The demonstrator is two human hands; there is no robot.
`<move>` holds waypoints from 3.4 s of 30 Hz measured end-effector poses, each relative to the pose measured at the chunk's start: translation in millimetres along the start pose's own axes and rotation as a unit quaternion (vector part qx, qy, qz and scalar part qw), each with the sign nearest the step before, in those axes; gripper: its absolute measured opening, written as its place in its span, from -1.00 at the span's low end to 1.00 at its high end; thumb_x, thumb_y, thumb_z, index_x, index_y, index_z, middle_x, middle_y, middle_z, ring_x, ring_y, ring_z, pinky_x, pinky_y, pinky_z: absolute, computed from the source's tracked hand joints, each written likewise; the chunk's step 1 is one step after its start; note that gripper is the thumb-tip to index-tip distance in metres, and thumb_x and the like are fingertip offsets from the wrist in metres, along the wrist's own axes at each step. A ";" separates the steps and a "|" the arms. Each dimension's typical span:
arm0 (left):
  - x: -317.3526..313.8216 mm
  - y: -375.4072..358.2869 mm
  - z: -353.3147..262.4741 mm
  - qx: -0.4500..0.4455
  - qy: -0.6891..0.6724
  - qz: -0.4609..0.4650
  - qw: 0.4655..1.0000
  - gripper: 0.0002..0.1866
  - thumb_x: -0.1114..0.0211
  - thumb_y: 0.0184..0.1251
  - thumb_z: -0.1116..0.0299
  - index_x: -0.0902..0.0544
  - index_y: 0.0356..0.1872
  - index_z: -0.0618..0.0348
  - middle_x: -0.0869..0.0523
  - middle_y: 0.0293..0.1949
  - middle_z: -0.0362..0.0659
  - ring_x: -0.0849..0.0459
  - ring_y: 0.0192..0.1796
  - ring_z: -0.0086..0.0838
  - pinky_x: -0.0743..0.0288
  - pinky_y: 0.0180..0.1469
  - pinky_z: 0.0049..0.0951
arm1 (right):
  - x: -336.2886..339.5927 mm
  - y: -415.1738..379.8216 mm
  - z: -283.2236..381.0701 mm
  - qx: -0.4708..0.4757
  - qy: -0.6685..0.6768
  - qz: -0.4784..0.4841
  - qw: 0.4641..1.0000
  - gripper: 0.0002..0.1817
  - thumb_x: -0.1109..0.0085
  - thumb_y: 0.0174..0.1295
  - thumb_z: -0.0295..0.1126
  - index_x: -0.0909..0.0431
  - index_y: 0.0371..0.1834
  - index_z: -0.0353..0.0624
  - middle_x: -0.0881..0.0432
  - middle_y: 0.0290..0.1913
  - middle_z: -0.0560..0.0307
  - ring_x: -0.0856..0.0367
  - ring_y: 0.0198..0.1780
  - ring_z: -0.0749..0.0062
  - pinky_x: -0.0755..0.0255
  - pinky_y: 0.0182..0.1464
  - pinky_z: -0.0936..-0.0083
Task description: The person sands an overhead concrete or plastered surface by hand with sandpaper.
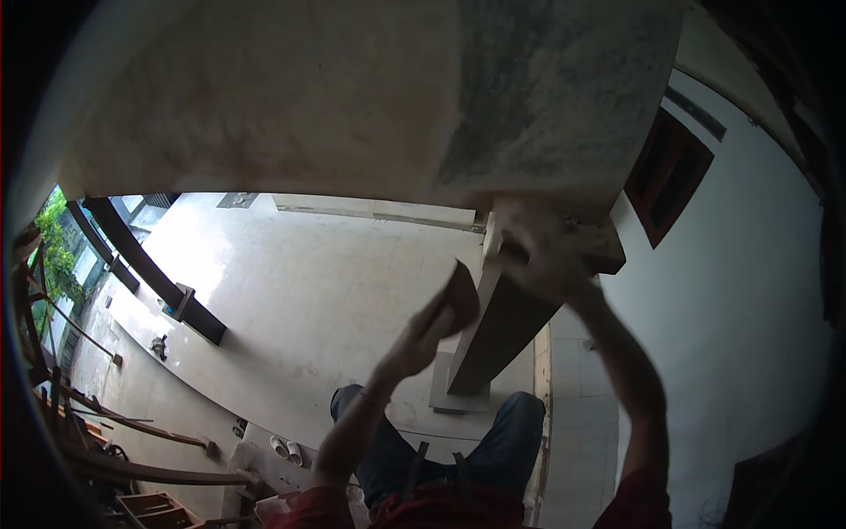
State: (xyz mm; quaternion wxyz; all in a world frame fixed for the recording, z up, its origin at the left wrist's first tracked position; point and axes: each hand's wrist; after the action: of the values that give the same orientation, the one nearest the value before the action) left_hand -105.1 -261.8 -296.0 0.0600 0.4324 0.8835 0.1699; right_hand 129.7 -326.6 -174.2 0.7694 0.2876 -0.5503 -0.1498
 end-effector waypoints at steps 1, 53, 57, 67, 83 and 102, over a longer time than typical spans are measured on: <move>9.1 11.6 -14.7 -0.039 0.018 -0.020 0.999 -0.42 0.06 0.70 0.47 -0.13 0.65 0.29 -0.40 0.56 0.08 -0.33 0.58 -0.32 -0.15 0.60 -0.31 | 18.8 30.9 -5.0 0.025 -0.008 -0.050 0.998 -0.46 -0.42 0.29 -0.03 -0.59 0.25 -0.02 -0.62 0.24 -0.04 -0.58 0.28 0.03 -0.27 0.43 0.02; 41.2 260.8 -4.1 -0.405 0.473 -0.218 0.752 -0.31 -0.28 0.38 0.47 -0.32 0.52 0.43 -0.22 0.60 0.24 -0.13 0.66 0.13 -0.06 0.64 0.09 | 128.3 222.8 -112.2 0.236 -0.343 -0.436 0.798 -0.55 -0.33 0.34 -0.27 -0.60 0.28 -0.09 -0.60 0.39 0.03 -0.46 0.48 0.05 -0.14 0.59 -0.07; 42.5 211.7 72.7 -0.328 0.425 -0.166 0.827 -0.28 -0.26 0.37 0.50 -0.29 0.55 0.40 -0.21 0.61 0.23 -0.10 0.67 0.14 -0.05 0.64 0.11 | 120.1 218.7 -96.7 0.189 -0.351 -0.447 0.801 -0.56 -0.31 0.34 -0.30 -0.60 0.28 -0.11 -0.60 0.39 0.03 -0.46 0.47 0.04 -0.14 0.58 -0.06; 35.1 301.0 -96.6 -0.474 0.376 -0.216 0.766 -0.24 -0.27 0.44 0.40 -0.20 0.60 0.32 -0.14 0.64 0.18 -0.02 0.70 0.07 0.02 0.67 0.02 | 126.6 221.0 -111.0 0.238 -0.345 -0.433 0.798 -0.58 -0.27 0.35 -0.33 -0.59 0.27 -0.14 -0.60 0.39 0.02 -0.46 0.47 0.00 -0.13 0.58 -0.04; 42.9 319.5 -127.5 -0.464 0.346 -0.218 0.786 -0.25 -0.16 0.43 0.50 -0.16 0.63 0.31 -0.10 0.66 0.16 0.07 0.72 0.09 0.10 0.70 -0.05 | 131.5 226.9 -117.1 0.244 -0.355 -0.464 0.774 -0.62 -0.32 0.31 -0.33 -0.64 0.18 -0.12 -0.67 0.32 0.05 -0.53 0.41 0.03 -0.20 0.54 -0.01; 47.4 348.5 -164.5 -0.478 0.334 -0.181 0.792 -0.35 0.06 0.67 0.17 -0.16 0.62 0.33 -0.14 0.65 0.17 0.02 0.70 0.07 0.12 0.69 -0.04 | 133.4 216.7 -65.8 0.099 -0.429 -0.415 0.796 -0.60 -0.15 0.43 -0.33 -0.57 0.29 -0.20 -0.52 0.43 -0.16 -0.36 0.52 -0.14 -0.07 0.57 -0.18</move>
State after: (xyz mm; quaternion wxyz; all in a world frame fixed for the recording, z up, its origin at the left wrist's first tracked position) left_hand 83.1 -67.5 -17.5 -0.0103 0.0971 0.7166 0.6906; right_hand 219.1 -210.2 43.8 0.2860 0.4694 -0.6637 -0.5073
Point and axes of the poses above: each hand's wrist, its own y-axis towards the middle knuckle, its own x-axis out of the back of the hand, z = x × y
